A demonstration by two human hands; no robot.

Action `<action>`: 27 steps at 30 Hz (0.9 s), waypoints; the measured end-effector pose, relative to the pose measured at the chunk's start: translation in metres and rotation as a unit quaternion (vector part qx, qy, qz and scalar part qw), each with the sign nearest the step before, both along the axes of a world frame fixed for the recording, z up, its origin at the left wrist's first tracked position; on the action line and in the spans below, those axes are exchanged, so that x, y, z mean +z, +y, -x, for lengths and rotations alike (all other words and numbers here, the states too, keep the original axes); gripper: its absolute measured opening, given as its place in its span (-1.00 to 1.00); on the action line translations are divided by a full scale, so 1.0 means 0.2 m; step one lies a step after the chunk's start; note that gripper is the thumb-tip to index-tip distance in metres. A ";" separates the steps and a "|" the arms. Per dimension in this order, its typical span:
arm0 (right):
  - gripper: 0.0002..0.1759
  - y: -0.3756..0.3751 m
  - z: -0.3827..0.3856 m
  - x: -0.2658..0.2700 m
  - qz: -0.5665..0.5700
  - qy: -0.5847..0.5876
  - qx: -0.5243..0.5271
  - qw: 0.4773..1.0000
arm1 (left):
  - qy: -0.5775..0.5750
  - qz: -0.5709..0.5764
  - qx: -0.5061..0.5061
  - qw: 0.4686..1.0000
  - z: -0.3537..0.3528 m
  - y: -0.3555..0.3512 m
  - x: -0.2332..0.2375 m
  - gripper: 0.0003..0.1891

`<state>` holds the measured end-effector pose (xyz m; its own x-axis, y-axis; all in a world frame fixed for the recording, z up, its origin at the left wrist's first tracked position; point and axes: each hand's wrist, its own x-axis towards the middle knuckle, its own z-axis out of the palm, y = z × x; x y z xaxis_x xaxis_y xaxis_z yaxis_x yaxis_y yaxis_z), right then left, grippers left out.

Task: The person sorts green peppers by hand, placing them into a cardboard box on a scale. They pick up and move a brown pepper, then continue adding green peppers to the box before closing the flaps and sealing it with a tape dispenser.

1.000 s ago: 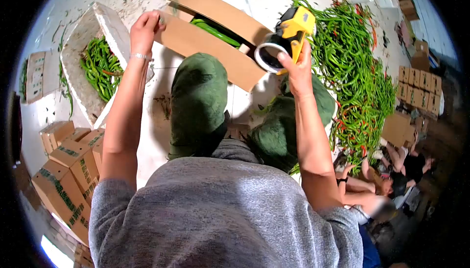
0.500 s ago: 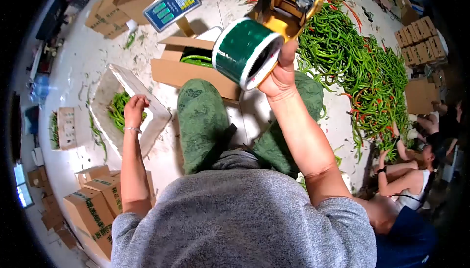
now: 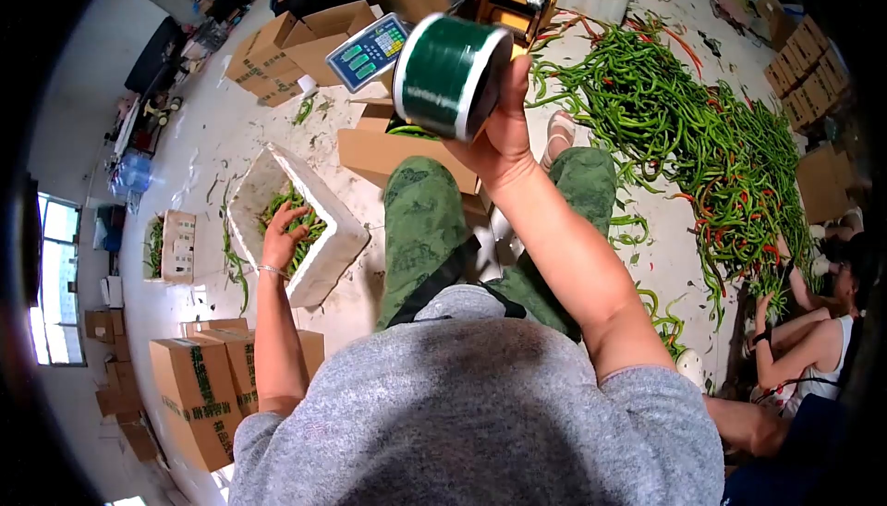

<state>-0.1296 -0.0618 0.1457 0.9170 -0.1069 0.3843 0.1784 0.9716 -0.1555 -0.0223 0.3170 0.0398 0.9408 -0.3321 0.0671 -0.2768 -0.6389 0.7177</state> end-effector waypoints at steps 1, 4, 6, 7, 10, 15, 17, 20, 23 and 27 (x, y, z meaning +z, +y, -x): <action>-0.15 0.00 -0.01 0.01 -0.045 -0.018 0.049 0.998 | -0.012 0.009 -0.015 1.000 0.00 0.01 0.02 -0.78; -0.29 0.02 -0.05 0.09 -0.114 -0.030 0.123 0.985 | 0.197 0.185 0.079 0.960 0.04 0.05 0.11 -0.84; -0.34 0.07 -0.07 0.13 -0.134 -0.051 0.147 0.979 | 0.157 0.146 0.082 0.973 0.09 0.03 0.15 -0.85; -0.36 0.09 -0.08 0.14 -0.131 -0.043 0.151 0.979 | 0.136 0.128 0.085 0.979 0.11 0.01 0.17 -0.84; -0.37 0.18 -0.07 0.13 -0.140 -0.035 0.163 0.976 | 0.114 0.174 0.062 0.976 0.17 -0.06 0.19 -0.94; -0.37 0.25 -0.07 0.12 -0.110 -0.013 0.168 0.980 | 0.057 0.086 0.077 0.992 0.26 -0.16 0.32 -0.85; -0.37 0.27 -0.07 0.13 -0.104 -0.010 0.153 0.983 | 0.062 0.088 0.067 0.992 0.26 -0.15 0.31 -0.80; -0.25 0.30 -0.05 0.13 -0.029 0.009 0.096 0.995 | 0.046 0.030 0.064 0.996 0.25 -0.14 0.32 -0.58; -0.13 0.31 -0.05 0.13 0.093 0.037 -0.002 0.995 | -0.129 -0.064 0.044 0.989 0.21 -0.07 0.26 -0.69; -0.17 0.27 -0.06 0.08 0.167 0.014 -0.069 0.983 | -0.140 0.015 0.042 0.989 0.19 -0.03 0.21 -0.84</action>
<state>-0.1177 -0.0072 0.1618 0.9137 -0.1036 0.3930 0.2958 0.8327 -0.4682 -0.0599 0.3108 0.0809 0.9078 -0.2477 0.3384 -0.4149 -0.6473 0.6394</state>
